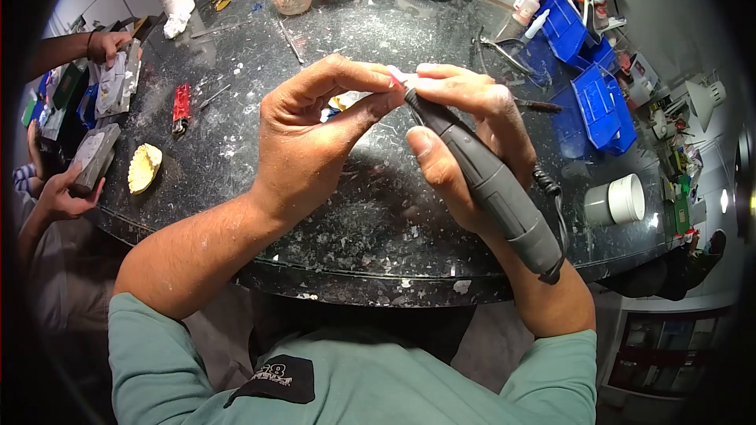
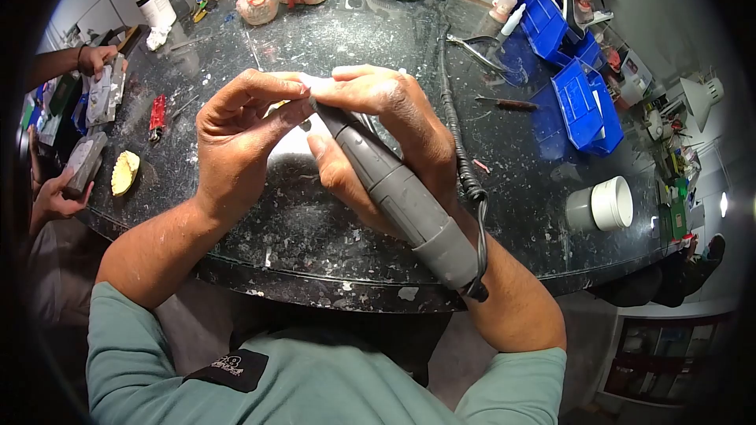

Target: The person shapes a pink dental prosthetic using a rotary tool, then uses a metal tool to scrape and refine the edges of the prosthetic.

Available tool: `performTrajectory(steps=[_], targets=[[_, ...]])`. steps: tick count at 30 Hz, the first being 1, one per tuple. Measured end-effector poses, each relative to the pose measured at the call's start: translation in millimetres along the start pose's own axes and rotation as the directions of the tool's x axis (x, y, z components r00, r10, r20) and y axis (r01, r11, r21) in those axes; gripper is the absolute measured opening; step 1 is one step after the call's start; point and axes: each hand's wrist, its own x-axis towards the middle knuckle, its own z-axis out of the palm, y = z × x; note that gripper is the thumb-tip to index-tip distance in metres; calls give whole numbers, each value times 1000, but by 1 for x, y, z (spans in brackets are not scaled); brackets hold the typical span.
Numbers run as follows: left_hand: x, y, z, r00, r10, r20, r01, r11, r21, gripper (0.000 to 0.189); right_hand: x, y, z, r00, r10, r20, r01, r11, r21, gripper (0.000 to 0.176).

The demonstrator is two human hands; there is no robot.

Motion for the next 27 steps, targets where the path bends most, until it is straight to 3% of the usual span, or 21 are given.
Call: performTrajectory(steps=[4, 6, 7, 9, 10, 12, 14, 15, 18, 21, 25, 27], targets=[[1, 1, 0, 999, -50, 1, 50, 996, -68, 13, 3, 0, 1, 993, -25, -113, 33, 997, 75, 35], [1, 1, -1, 999, -50, 23, 51, 995, -86, 13, 7, -4, 1, 955, 123, -271, -102, 991, 89, 27], [1, 1, 0, 999, -44, 29, 47, 994, -100, 14, 6, -4, 1, 955, 121, -271, -100, 991, 89, 27], [1, 1, -1, 999, -38, 36, 42, 993, -114, 15, 2, -7, 1, 922, 361, -138, -328, 920, 213, 29], [1, 1, -2, 997, -49, 57, 56, 991, -120, 14, 2, -9, 2, 910, 397, -123, -363, 903, 232, 30], [1, 3, -2, 995, -63, 74, 72, 990, -125, 14, 0, -7, 5, 910, 393, -134, -348, 898, 271, 30], [1, 6, 1, 978, -203, 49, 207, 969, -131, 20, 1, -7, 6, 916, 363, -170, -309, 910, 278, 32], [1, 7, 2, 978, -202, 48, 207, 970, -131, 20, 1, -7, 7, 916, 363, -169, -309, 910, 278, 32], [0, 7, 4, 958, -276, 80, 287, 930, -228, 31, -1, -8, 8, 915, 365, -171, -303, 903, 305, 34], [1, 3, 0, 932, -356, 62, 358, 888, -288, 31, -2, -11, 7, 919, 370, -139, -341, 920, 195, 35], [3, 6, 0, 953, -302, -24, 287, 927, -242, 29, -2, -9, -4, 913, 378, -152, -351, 920, 175, 36], [5, 8, 0, 950, -309, -48, 283, 915, -287, 25, 0, -3, -6, 981, 175, -81, -181, 980, -78, 37]])
